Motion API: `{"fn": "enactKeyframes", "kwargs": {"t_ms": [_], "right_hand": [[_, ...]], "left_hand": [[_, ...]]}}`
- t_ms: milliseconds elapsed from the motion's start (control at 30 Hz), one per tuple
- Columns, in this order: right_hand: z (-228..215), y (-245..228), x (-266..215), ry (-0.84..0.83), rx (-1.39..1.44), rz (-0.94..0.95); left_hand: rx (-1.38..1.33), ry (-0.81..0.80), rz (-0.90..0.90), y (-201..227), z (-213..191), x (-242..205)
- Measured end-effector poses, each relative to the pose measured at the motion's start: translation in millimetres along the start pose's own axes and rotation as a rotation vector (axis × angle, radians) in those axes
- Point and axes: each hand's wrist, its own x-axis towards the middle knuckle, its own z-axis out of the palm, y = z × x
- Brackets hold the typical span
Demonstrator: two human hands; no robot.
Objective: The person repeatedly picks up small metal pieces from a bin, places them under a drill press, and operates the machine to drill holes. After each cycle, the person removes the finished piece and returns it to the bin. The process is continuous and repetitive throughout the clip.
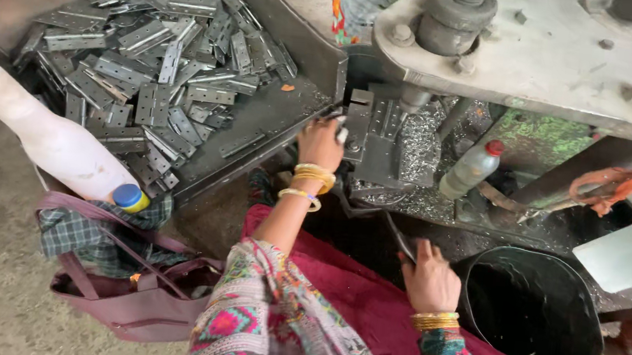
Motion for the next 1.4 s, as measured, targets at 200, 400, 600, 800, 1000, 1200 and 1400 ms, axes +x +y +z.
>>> {"fn": "enactKeyframes", "kwargs": {"t_ms": [200, 400, 600, 800, 1000, 1200, 1400], "right_hand": [[-61, -48, 44, 0.057, -0.137, 0.011], [-68, -59, 52, 0.042, -0.204, 0.04], [-67, -58, 52, 0.092, -0.206, 0.021], [-66, -59, 53, 0.062, -0.212, 0.043], [-65, -57, 51, 0.096, -0.176, 0.027], [-67, -47, 52, 0.026, -0.13, 0.02], [-53, -46, 53, -0.079, -0.178, 0.054]], "left_hand": [[0.298, -0.01, -0.264, -144, -83, -9], [0.245, -0.237, -0.369, -170, -110, -7], [-0.071, -0.175, -0.422, -168, -133, 2], [0.174, -0.019, -0.18, -105, -114, -1], [-0.405, -0.047, -0.067, 30, -24, -11], [-0.011, -0.075, 0.124, 88, 21, -58], [0.318, -0.207, 0.19, 93, -1, -71]]}}
